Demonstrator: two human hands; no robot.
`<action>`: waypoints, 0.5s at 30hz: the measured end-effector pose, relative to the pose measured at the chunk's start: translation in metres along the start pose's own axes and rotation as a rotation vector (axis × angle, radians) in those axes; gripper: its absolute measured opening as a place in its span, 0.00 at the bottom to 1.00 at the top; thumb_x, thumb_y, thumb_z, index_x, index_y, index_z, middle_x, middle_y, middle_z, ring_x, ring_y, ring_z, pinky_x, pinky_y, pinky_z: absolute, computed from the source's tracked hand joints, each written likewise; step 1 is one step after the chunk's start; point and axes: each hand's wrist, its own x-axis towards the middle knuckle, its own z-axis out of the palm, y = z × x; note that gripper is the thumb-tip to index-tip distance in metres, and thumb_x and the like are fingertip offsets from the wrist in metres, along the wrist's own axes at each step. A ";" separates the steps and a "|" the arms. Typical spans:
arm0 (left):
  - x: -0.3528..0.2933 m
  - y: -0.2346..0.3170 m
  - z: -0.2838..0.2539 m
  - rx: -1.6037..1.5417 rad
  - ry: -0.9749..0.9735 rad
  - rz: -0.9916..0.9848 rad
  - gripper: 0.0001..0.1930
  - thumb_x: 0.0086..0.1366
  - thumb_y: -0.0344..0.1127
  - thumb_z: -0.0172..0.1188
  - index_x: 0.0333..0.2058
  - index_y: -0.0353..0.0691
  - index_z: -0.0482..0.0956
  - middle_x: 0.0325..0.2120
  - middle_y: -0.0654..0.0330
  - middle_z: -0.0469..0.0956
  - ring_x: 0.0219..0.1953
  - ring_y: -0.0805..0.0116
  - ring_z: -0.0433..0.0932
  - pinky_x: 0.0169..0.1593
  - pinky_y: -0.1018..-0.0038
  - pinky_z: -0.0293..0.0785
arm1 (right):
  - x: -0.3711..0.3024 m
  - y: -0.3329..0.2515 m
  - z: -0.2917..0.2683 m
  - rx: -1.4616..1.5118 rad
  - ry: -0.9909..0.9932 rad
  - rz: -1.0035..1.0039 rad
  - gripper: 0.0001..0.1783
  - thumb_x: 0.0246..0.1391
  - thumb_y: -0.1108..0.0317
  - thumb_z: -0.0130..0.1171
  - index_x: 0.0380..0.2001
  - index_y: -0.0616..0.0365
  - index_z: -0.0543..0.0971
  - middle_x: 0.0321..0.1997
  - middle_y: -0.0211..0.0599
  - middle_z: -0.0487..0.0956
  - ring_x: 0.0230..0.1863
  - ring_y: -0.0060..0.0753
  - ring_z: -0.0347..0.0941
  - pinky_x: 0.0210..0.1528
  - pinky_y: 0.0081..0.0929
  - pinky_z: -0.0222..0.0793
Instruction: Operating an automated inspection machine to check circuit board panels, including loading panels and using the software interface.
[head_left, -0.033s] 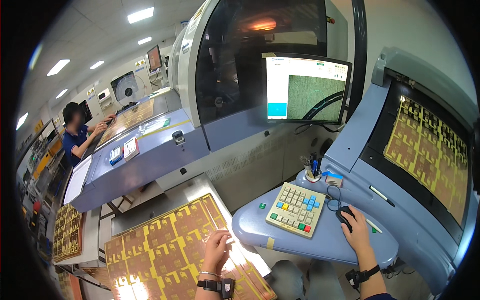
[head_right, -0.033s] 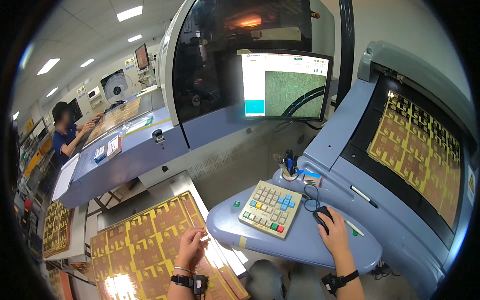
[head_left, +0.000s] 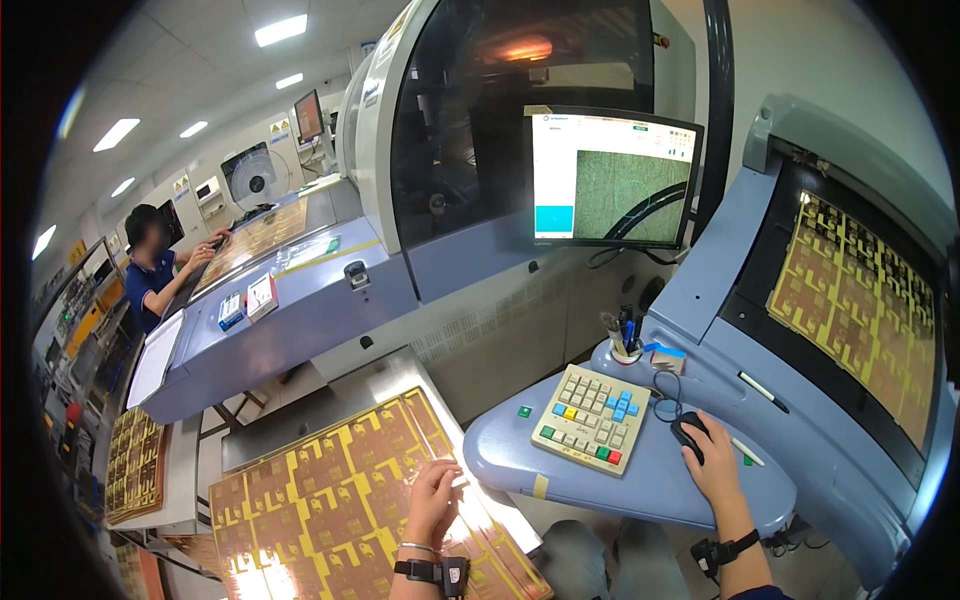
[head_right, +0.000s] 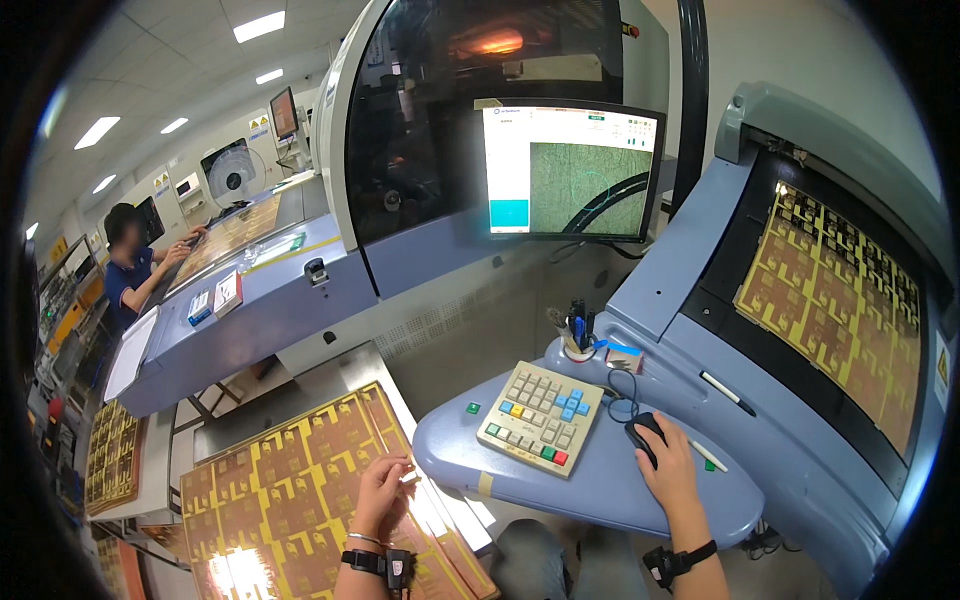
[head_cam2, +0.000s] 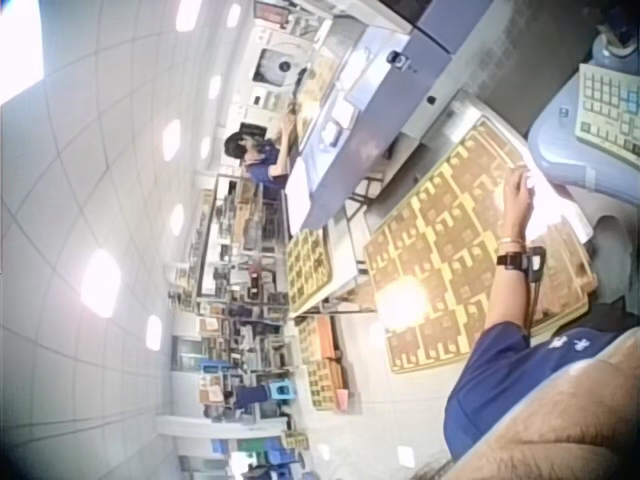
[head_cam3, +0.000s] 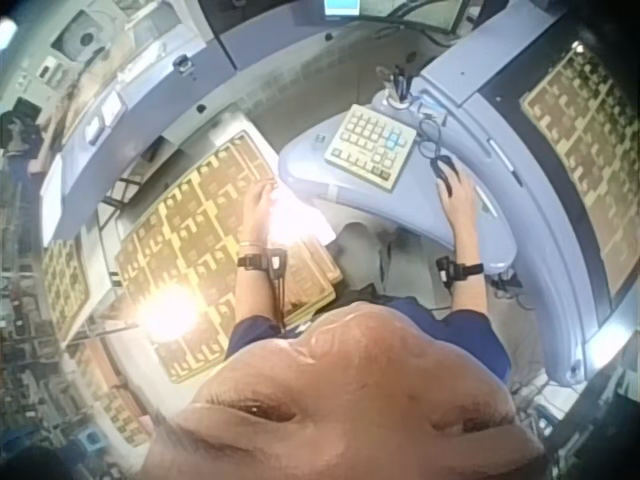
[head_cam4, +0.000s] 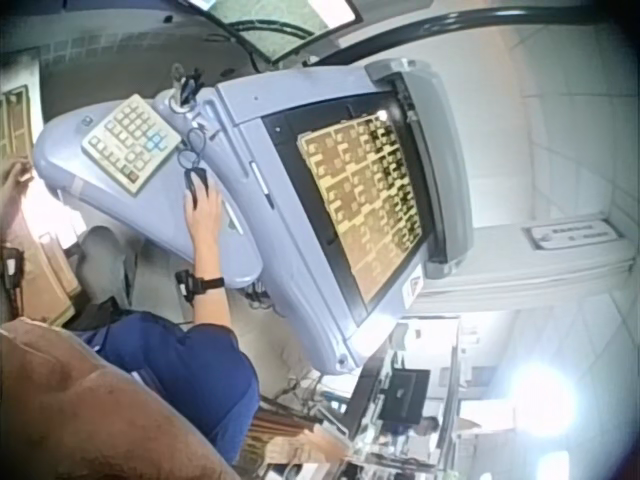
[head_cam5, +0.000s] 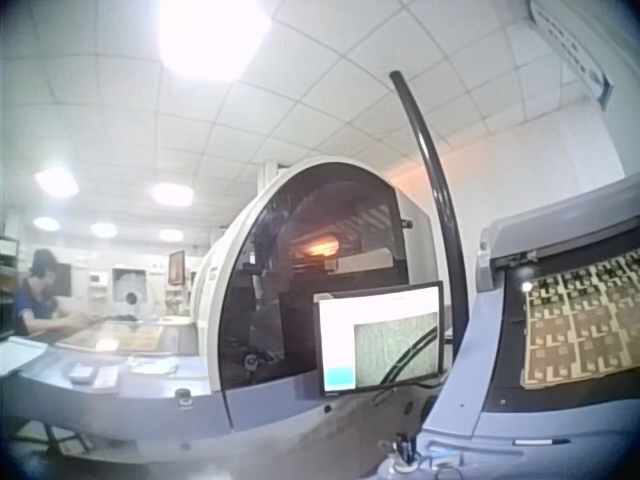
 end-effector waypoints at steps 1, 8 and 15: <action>0.000 -0.001 0.000 -0.009 0.000 0.014 0.10 0.69 0.28 0.53 0.41 0.30 0.81 0.44 0.54 0.78 0.45 0.65 0.80 0.49 0.71 0.79 | 0.000 0.001 0.001 0.000 -0.001 -0.010 0.23 0.47 0.71 0.67 0.49 0.51 0.80 0.62 0.45 0.71 0.59 0.55 0.68 0.60 0.45 0.67; 0.000 0.004 0.003 -0.078 0.030 -0.032 0.09 0.66 0.28 0.54 0.38 0.32 0.83 0.41 0.52 0.80 0.46 0.59 0.78 0.53 0.68 0.73 | -0.001 0.006 0.004 0.004 -0.012 -0.032 0.24 0.47 0.70 0.67 0.50 0.50 0.80 0.63 0.45 0.71 0.60 0.55 0.68 0.61 0.45 0.66; 0.000 0.010 0.002 -0.040 0.024 -0.029 0.10 0.66 0.28 0.54 0.38 0.32 0.83 0.42 0.52 0.80 0.47 0.58 0.78 0.53 0.67 0.73 | -0.001 0.005 0.003 0.005 -0.016 -0.024 0.24 0.46 0.70 0.68 0.50 0.51 0.79 0.63 0.46 0.70 0.61 0.55 0.67 0.61 0.45 0.66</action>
